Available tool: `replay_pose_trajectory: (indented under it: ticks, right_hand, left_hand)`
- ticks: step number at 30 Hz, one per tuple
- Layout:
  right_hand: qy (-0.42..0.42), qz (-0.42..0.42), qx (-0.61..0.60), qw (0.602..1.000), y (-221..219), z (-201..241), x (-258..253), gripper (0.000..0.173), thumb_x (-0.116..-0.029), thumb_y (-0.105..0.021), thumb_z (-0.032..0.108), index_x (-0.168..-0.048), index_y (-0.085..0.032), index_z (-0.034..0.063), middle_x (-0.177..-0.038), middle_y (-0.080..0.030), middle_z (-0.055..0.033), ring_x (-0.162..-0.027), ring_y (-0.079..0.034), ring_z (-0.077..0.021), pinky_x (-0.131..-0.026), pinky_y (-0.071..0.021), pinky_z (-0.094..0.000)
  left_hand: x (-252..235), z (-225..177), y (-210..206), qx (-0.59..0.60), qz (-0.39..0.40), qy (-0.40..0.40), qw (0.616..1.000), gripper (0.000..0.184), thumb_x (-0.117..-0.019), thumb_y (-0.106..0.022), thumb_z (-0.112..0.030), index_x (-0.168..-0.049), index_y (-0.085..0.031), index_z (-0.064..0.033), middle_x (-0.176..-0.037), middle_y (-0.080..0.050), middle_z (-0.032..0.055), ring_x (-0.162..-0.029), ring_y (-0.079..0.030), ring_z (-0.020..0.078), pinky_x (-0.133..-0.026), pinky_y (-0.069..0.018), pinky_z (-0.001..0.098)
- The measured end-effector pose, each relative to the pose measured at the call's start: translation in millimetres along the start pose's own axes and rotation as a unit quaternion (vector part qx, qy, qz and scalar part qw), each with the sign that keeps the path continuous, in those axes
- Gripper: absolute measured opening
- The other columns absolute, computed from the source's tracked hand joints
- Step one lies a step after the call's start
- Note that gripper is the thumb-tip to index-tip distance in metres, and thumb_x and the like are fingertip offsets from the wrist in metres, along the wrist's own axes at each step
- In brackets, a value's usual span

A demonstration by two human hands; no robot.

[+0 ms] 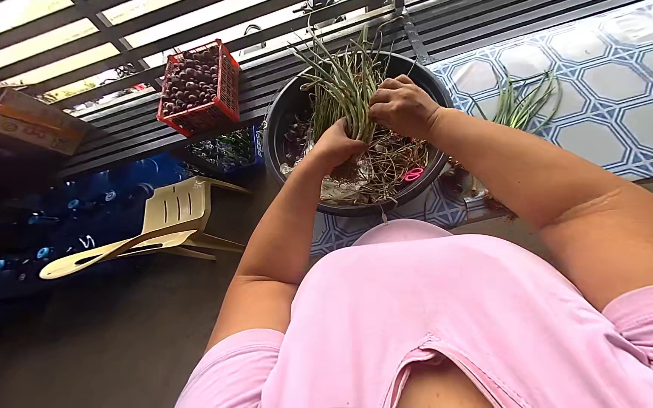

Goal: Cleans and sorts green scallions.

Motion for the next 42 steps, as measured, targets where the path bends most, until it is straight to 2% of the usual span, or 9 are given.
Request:
replay_pose_trajectory:
  ticks: [4, 9, 18, 21, 24, 28, 31, 38, 42]
  right_hand:
    - [-0.017, 0.036, -0.040, 0.998, -8, 6, -4, 0.015, -0.0975, -0.059, 0.008, -0.094, -0.070, -0.0016, -0.102, -0.074, -0.0197, -0.107, -0.070, -0.0391, -0.094, -0.0508, -0.0561]
    - [-0.137, 0.007, -0.082, 0.987, -10, -6, -8, 0.025, -0.0947, -0.067, 0.007, -0.118, -0.072, -0.0003, -0.115, -0.070, -0.0236, -0.112, -0.067, -0.0422, -0.100, -0.0510, -0.0559]
    - [-0.046, 0.071, -0.055, 0.995, -9, 3, -14, 0.014, -0.0947, -0.061, 0.007, -0.091, -0.070, -0.0031, -0.099, -0.071, -0.0225, -0.102, -0.069, -0.0417, -0.088, -0.0519, -0.0564]
    - [-0.197, 0.097, -0.083, 0.972, -15, -2, -15, 0.019, -0.0946, -0.058, 0.012, -0.090, -0.065, -0.0050, -0.090, -0.069, -0.0229, -0.092, -0.070, -0.0402, -0.083, -0.0531, -0.0565]
    - [-0.415, 0.120, -0.156, 0.888, -25, -15, -11, 0.024, -0.0997, -0.056, 0.020, -0.105, -0.066, -0.0016, -0.102, -0.069, -0.0222, -0.104, -0.068, -0.0386, -0.090, -0.0514, -0.0588]
    - [-0.540, 0.063, -0.202, 0.814, -29, -42, 2, 0.030, -0.1014, -0.053, 0.023, -0.111, -0.066, -0.0029, -0.112, -0.068, -0.0243, -0.112, -0.065, -0.0381, -0.095, -0.0493, -0.0592]
    - [-0.606, -0.016, -0.167, 0.778, 5, -94, 35, 0.037, -0.1016, -0.052, 0.023, -0.121, -0.063, -0.0059, -0.123, -0.065, -0.0276, -0.122, -0.062, -0.0401, -0.101, -0.0470, -0.0609]
    - [-0.331, 0.027, -0.209, 0.920, 5, -31, -8, 0.031, -0.0973, -0.059, 0.008, -0.127, -0.066, 0.0023, -0.102, -0.071, -0.0178, -0.089, -0.069, -0.0295, -0.086, -0.0558, -0.0494]
    - [-0.140, -0.006, -0.148, 0.979, -9, 11, -17, 0.020, -0.0974, -0.065, 0.011, -0.112, -0.078, 0.0057, -0.104, -0.072, -0.0191, -0.101, -0.069, -0.0363, -0.095, -0.0536, -0.0535]
  left_hand:
    - [-4, 1, 8, -0.017, -0.026, 0.003, 1.000, 0.067, -0.0850, -0.075, -0.005, -0.145, -0.043, -0.0043, -0.121, -0.064, 0.0185, -0.102, -0.067, 0.0262, -0.089, -0.0557, 0.0463]
    - [-5, 0, 10, -0.002, -0.024, -0.008, 1.000, 0.063, -0.0845, -0.073, -0.003, -0.141, -0.044, -0.0042, -0.111, -0.064, 0.0158, -0.086, -0.065, 0.0215, -0.076, -0.0558, 0.0402]
    - [-1, -1, 9, -0.003, -0.005, -0.014, 1.000, 0.062, -0.0864, -0.073, -0.004, -0.142, -0.045, -0.0051, -0.111, -0.066, 0.0150, -0.085, -0.065, 0.0201, -0.076, -0.0559, 0.0391]
    - [-2, -1, 2, 0.033, 0.001, -0.018, 0.999, 0.055, -0.0907, -0.068, -0.004, -0.141, -0.044, -0.0048, -0.105, -0.064, 0.0116, -0.079, -0.062, 0.0157, -0.071, -0.0538, 0.0337]
    - [-7, -7, 3, 0.040, -0.026, -0.011, 0.999, 0.054, -0.0918, -0.067, -0.005, -0.141, -0.045, -0.0034, -0.112, -0.066, 0.0138, -0.091, -0.065, 0.0188, -0.082, -0.0559, 0.0387]
    - [-6, -12, 7, 0.038, -0.009, 0.009, 0.999, 0.052, -0.0921, -0.066, -0.001, -0.140, -0.047, -0.0040, -0.116, -0.065, 0.0125, -0.095, -0.065, 0.0173, -0.084, -0.0555, 0.0371]
    - [7, 5, 5, 0.043, 0.016, 0.031, 0.998, 0.048, -0.0925, -0.064, 0.000, -0.138, -0.049, -0.0048, -0.106, -0.065, 0.0110, -0.081, -0.062, 0.0151, -0.072, -0.0540, 0.0332]
    - [8, 12, 15, 0.101, 0.016, 0.009, 0.995, 0.044, -0.0946, -0.065, -0.002, -0.136, -0.050, -0.0056, -0.102, -0.065, 0.0078, -0.076, -0.061, 0.0116, -0.069, -0.0533, 0.0280]
    - [8, 8, 9, 0.110, 0.054, -0.009, 0.992, 0.040, -0.0968, -0.063, -0.004, -0.135, -0.050, -0.0050, -0.097, -0.064, 0.0050, -0.074, -0.060, 0.0089, -0.067, -0.0523, 0.0251]
Point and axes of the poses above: each hand's wrist, its own x-axis away from the middle knuckle, its own y-axis out of the back of the hand, z = x × y, the point moved 8 cm from there along -x, towards the middle knuckle
